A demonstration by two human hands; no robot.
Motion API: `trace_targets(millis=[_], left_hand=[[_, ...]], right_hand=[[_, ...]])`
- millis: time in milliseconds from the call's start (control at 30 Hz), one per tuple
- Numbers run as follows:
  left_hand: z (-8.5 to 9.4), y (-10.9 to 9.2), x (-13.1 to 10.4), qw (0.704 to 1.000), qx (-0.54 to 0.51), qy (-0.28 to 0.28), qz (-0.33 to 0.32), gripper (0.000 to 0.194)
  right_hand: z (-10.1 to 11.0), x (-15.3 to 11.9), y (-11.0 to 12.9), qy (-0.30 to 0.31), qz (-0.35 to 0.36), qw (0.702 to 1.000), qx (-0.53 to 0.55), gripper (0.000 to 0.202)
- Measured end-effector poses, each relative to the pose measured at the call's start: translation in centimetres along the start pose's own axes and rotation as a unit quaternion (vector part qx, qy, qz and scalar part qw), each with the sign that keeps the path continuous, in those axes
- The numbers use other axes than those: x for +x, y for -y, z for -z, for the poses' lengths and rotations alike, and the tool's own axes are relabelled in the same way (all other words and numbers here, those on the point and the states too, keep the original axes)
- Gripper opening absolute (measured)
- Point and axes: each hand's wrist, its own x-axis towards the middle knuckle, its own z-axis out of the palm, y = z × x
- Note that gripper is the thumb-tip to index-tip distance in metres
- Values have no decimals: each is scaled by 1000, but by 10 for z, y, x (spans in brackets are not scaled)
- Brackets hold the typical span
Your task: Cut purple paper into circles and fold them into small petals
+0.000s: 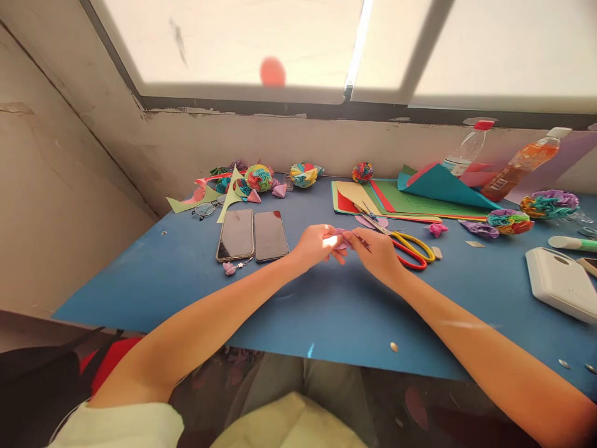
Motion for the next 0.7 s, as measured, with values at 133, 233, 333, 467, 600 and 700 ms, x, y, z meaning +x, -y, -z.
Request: trace_targets(millis=[133, 233, 333, 467, 600, 700], left_hand=[[-1, -2, -1, 999, -42, -4, -14, 25], [-1, 0, -1, 998, 22, -27, -53, 29], [-1, 3, -2, 987, 95, -59, -116, 32], [-1, 7, 1, 995, 65, -14, -77, 26], [0, 5, 4, 998, -11, 53, -32, 22], [1, -1, 2, 998, -45, 46, -2, 25]], right_hand=[[0, 0, 1, -19, -13, 1000, -3, 45], [0, -1, 4, -16, -3, 1000, -15, 45], [-2, -2, 6, -21, -14, 1000, 1, 41], [-3, -3, 6, -75, -25, 997, -14, 33], [-2, -3, 2, -113, 6, 993, -44, 31], [0, -2, 1, -104, 93, 989, -57, 29]])
